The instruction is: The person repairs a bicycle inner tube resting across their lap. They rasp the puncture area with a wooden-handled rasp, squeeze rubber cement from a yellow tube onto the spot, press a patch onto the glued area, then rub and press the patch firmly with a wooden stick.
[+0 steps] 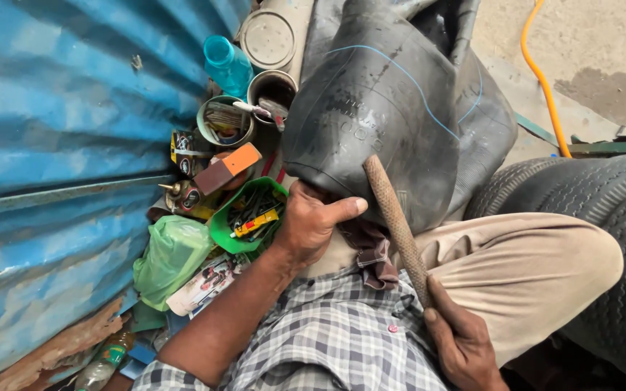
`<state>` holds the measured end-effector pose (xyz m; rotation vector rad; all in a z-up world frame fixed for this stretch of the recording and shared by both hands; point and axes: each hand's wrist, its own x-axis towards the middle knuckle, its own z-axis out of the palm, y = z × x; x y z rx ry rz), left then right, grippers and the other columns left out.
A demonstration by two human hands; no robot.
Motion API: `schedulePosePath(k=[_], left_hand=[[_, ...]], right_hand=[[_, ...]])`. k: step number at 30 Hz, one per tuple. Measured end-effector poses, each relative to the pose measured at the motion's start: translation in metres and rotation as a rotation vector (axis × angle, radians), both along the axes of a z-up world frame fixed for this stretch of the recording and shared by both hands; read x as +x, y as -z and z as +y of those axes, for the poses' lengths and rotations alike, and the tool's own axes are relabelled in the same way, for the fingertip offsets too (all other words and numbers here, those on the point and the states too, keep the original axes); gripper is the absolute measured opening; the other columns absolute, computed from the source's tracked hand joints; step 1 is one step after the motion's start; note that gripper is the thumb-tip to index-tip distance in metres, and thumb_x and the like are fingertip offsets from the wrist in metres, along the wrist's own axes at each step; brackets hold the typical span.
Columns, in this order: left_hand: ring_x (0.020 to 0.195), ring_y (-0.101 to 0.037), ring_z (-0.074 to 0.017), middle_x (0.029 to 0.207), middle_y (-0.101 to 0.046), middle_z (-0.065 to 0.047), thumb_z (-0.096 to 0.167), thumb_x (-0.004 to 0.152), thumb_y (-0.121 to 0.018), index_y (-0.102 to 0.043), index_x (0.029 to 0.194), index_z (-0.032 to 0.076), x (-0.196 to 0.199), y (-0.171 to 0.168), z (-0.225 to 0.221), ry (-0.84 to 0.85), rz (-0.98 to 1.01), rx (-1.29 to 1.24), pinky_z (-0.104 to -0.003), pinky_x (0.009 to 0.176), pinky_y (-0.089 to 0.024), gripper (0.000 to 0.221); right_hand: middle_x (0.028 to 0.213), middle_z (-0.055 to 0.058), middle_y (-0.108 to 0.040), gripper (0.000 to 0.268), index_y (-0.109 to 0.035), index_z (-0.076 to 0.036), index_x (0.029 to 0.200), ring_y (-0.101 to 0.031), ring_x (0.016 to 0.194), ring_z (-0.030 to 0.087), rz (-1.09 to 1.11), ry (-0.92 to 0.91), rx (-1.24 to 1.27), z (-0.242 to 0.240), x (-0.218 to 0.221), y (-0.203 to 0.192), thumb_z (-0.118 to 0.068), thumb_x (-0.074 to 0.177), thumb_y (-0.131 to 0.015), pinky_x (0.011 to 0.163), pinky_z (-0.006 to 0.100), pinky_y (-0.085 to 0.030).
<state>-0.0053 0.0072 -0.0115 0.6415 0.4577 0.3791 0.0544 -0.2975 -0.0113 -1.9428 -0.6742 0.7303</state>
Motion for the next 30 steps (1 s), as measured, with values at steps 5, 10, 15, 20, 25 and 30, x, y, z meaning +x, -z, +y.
schedulePosePath(k=[5, 10, 15, 20, 25, 30], left_hand=[[0.098, -0.07, -0.0212, 0.108, -0.073, -0.011, -0.012, 0.085, -0.075, -0.069, 0.114, -0.005, -0.003, 0.017, -0.001, 0.01, -0.009, 0.071, -0.038, 0.094, -0.057, 0.03], [0.099, -0.07, -0.0194, 0.108, -0.073, -0.008, -0.012, 0.079, -0.074, -0.069, 0.114, -0.002, 0.005, 0.0, -0.001, -0.053, 0.002, 0.039, -0.036, 0.093, -0.057, 0.036], [0.103, -0.069, -0.0188, 0.11, -0.072, -0.007, -0.011, 0.08, -0.074, -0.069, 0.117, -0.002, -0.003, 0.009, 0.0, -0.028, 0.018, 0.041, -0.036, 0.095, -0.056, 0.038], [0.101, -0.07, -0.023, 0.111, -0.072, -0.011, -0.011, 0.081, -0.074, -0.066, 0.119, -0.005, 0.005, 0.012, -0.003, -0.016, 0.019, 0.051, -0.041, 0.095, -0.057, 0.04], [0.105, -0.07, -0.0213, 0.114, -0.072, -0.007, -0.011, 0.073, -0.073, -0.065, 0.12, 0.001, 0.014, -0.012, -0.004, -0.086, 0.051, 0.056, -0.037, 0.096, -0.057, 0.049], [0.103, -0.068, -0.0236, 0.113, -0.071, -0.009, -0.012, 0.072, -0.074, -0.066, 0.118, -0.001, 0.003, 0.018, -0.005, -0.122, 0.104, -0.046, -0.039, 0.093, -0.057, 0.047]], right_hand=[[0.1, 0.001, -0.069, 0.05, -0.055, -0.007, 0.147, -0.063, 0.069, 0.006, -0.254, -0.193, 0.057, 0.112, 0.045, -0.028, -0.004, 0.098, -0.062, 0.063, 0.025, -0.052], [0.076, -0.001, -0.055, 0.053, -0.053, -0.008, 0.155, -0.046, 0.063, 0.007, -0.044, 0.039, 0.11, 0.092, 0.063, -0.034, -0.006, 0.103, -0.059, 0.056, 0.024, -0.042], [0.114, 0.012, -0.067, 0.044, -0.052, -0.002, 0.143, -0.061, 0.1, 0.018, -0.134, -0.165, 0.171, 0.024, 0.035, -0.011, -0.005, 0.099, -0.056, 0.085, 0.031, -0.046], [0.078, 0.017, -0.072, 0.05, -0.06, -0.011, 0.145, -0.062, 0.058, 0.01, -0.243, -0.167, -0.062, 0.137, 0.069, -0.044, -0.011, 0.095, -0.065, 0.057, 0.03, -0.049], [0.079, 0.009, -0.062, 0.05, -0.056, -0.008, 0.152, -0.05, 0.061, 0.008, -0.125, 0.016, 0.094, 0.113, 0.071, -0.045, -0.009, 0.102, -0.061, 0.056, 0.027, -0.043], [0.07, 0.0, -0.058, 0.055, -0.051, -0.005, 0.162, -0.048, 0.057, 0.006, 0.054, 0.087, 0.003, 0.024, 0.049, -0.003, -0.006, 0.108, -0.054, 0.051, 0.026, -0.042]])
